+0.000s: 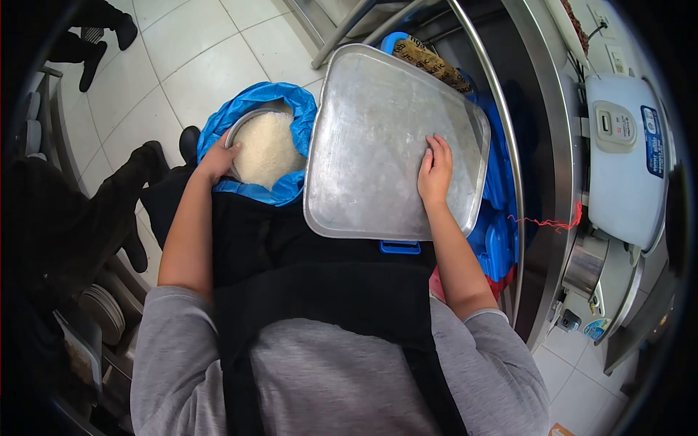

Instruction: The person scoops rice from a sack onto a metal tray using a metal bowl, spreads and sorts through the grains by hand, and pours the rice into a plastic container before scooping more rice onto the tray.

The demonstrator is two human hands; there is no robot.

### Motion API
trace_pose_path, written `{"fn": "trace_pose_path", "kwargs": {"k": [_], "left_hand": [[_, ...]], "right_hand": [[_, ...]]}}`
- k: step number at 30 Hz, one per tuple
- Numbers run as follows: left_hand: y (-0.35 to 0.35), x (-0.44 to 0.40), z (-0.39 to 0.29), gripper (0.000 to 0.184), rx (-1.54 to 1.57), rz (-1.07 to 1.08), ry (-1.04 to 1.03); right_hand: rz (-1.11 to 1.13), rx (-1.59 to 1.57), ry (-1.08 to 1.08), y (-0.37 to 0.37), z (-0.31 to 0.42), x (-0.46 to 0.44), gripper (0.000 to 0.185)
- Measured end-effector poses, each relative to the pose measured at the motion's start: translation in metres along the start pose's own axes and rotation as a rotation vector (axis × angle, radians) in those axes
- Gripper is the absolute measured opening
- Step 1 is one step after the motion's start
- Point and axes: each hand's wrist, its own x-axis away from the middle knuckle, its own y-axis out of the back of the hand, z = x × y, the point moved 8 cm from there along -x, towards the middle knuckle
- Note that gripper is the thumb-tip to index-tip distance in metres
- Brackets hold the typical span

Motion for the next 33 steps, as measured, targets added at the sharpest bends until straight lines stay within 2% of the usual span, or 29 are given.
{"fn": "trace_pose_path", "kwargs": {"k": [6,8,21,28,31,33], "left_hand": [[0.018,0.024,-0.008,0.048,0.123,-0.069,-0.022],[0.025,0.029,-0.001,0.048,0.255,-0.060,0.060],[0.027,0.080,-0.032,0.050,0.294,-0.051,0.013],[0.021,0.121,-0.095,0.054,0.234,-0.072,-0.047],[-0.007,0.140,-0.135,0.053,0.224,-0.025,-0.103],[-0.028,0.144,-0.152,0.052,0.178,0.052,-0.122]], "right_hand": [[-0.017,-0.020,-0.018,0.003,0.001,0.001,0.024],[-0.027,-0.034,-0.026,0.003,-0.003,0.001,0.024],[-0.023,-0.050,-0.059,0.002,-0.008,0.003,0.023],[-0.047,-0.064,-0.079,0.005,-0.012,0.004,0.024],[-0.064,-0.060,-0.067,0.009,-0.011,0.005,0.024],[-0.025,-0.224,0.023,0.010,-0.004,0.009,0.026]]}}
